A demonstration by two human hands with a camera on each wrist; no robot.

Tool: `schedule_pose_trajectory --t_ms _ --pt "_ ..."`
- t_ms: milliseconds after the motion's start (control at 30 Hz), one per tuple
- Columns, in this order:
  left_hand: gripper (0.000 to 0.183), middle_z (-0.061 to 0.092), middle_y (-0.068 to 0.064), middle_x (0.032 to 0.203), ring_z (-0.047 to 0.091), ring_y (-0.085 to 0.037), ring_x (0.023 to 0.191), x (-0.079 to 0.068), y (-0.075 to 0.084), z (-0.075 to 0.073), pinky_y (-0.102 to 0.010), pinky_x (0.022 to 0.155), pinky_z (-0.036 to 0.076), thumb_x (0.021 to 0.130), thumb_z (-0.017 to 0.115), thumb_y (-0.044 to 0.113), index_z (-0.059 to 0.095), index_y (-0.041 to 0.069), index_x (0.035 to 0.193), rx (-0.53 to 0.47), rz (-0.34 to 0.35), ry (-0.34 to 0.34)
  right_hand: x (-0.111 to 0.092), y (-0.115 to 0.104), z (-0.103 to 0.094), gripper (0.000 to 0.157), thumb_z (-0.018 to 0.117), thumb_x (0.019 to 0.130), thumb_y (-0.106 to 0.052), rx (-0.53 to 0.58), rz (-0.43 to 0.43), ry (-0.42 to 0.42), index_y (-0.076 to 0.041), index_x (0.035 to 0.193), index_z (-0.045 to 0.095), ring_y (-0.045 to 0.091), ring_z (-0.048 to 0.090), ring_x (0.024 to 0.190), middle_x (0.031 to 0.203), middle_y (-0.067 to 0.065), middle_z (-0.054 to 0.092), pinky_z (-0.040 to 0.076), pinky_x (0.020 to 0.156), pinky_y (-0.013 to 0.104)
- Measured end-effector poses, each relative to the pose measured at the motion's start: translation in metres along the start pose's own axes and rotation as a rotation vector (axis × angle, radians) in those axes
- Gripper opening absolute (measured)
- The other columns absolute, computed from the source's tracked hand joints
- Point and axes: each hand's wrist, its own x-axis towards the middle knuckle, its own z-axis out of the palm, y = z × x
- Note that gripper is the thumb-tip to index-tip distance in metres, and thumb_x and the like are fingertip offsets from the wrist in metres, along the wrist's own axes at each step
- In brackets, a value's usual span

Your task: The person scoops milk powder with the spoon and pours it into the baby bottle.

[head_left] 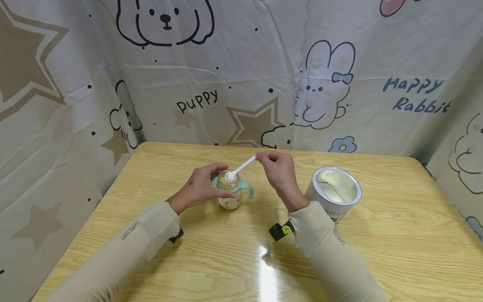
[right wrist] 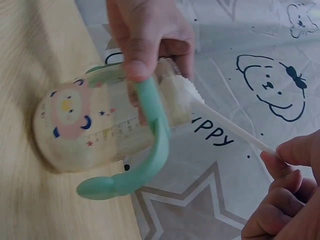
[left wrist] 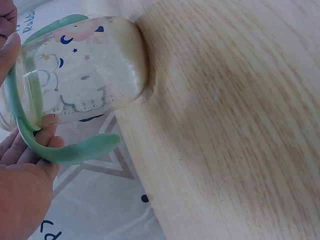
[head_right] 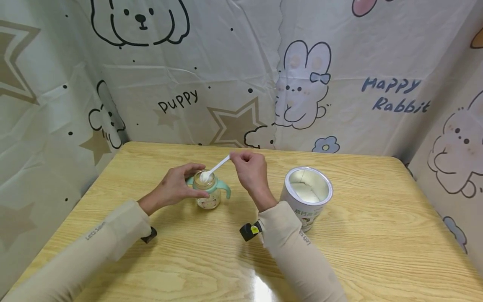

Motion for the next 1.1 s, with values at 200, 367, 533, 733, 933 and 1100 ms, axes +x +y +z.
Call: schedule_pose_trajectory --t_ms 200,367,533,733,933,1100 --pt "0.078 0.065 -0.013 0.128 0.063 -0.027 0.115 0.000 0.001 -0.001 -0.043 0.096 0.053 0.069 0.094 0.022 0.057 0.002 0.135 0.008 0.006 0.001 -0.002 0.004 0.000 0.031 0.066 0.097 -0.029 -0.099 -0.066 -0.028 -0.001 0.100 0.079 0.016 0.048 0.068 0.075 0.003 0.065 0.041 0.060 0.028" --pt "0.078 0.065 -0.014 0.127 0.063 -0.028 0.115 0.000 0.002 -0.001 -0.044 0.096 0.053 0.070 0.094 0.022 0.057 0.002 0.135 0.013 0.003 0.004 0.001 0.009 -0.001 0.029 0.064 0.100 -0.025 -0.015 -0.083 -0.133 -0.003 0.113 0.076 0.011 0.048 0.063 0.075 0.003 0.063 0.037 0.052 0.021" --pt "0.078 0.065 -0.014 0.127 0.063 -0.028 0.115 0.000 0.001 0.000 -0.043 0.095 0.054 0.069 0.094 0.022 0.057 0.002 0.135 0.005 -0.010 0.000 0.001 0.012 -0.003 0.026 0.060 0.102 -0.016 0.195 -0.002 -0.263 0.004 0.115 0.070 0.007 0.041 0.053 0.074 0.001 0.060 0.032 0.044 0.017" --pt "0.079 0.065 -0.013 0.127 0.064 -0.026 0.114 0.000 0.001 0.000 -0.043 0.095 0.053 0.069 0.094 0.023 0.057 0.002 0.136 -0.002 -0.015 0.000 0.000 0.012 -0.006 0.019 0.062 0.100 -0.014 0.256 -0.016 -0.300 0.005 0.102 0.065 0.006 0.040 0.053 0.076 0.000 0.058 0.034 0.045 0.017" --pt "0.078 0.064 -0.013 0.128 0.063 -0.026 0.115 0.000 0.001 0.000 -0.042 0.096 0.053 0.070 0.094 0.021 0.057 0.001 0.135 -0.008 -0.017 -0.002 -0.001 0.014 -0.008 0.017 0.059 0.099 -0.008 0.171 -0.044 -0.295 0.006 0.104 0.066 0.007 0.043 0.057 0.077 0.001 0.057 0.035 0.045 0.016" --pt "0.078 0.065 -0.013 0.127 0.063 -0.026 0.115 0.000 0.001 0.000 -0.042 0.095 0.054 0.070 0.094 0.021 0.057 0.001 0.135 -0.016 -0.019 -0.001 -0.002 0.014 -0.009 0.020 0.054 0.095 -0.004 0.149 -0.048 -0.277 0.007 0.107 0.067 0.006 0.044 0.057 0.078 0.003 0.058 0.035 0.045 0.016"
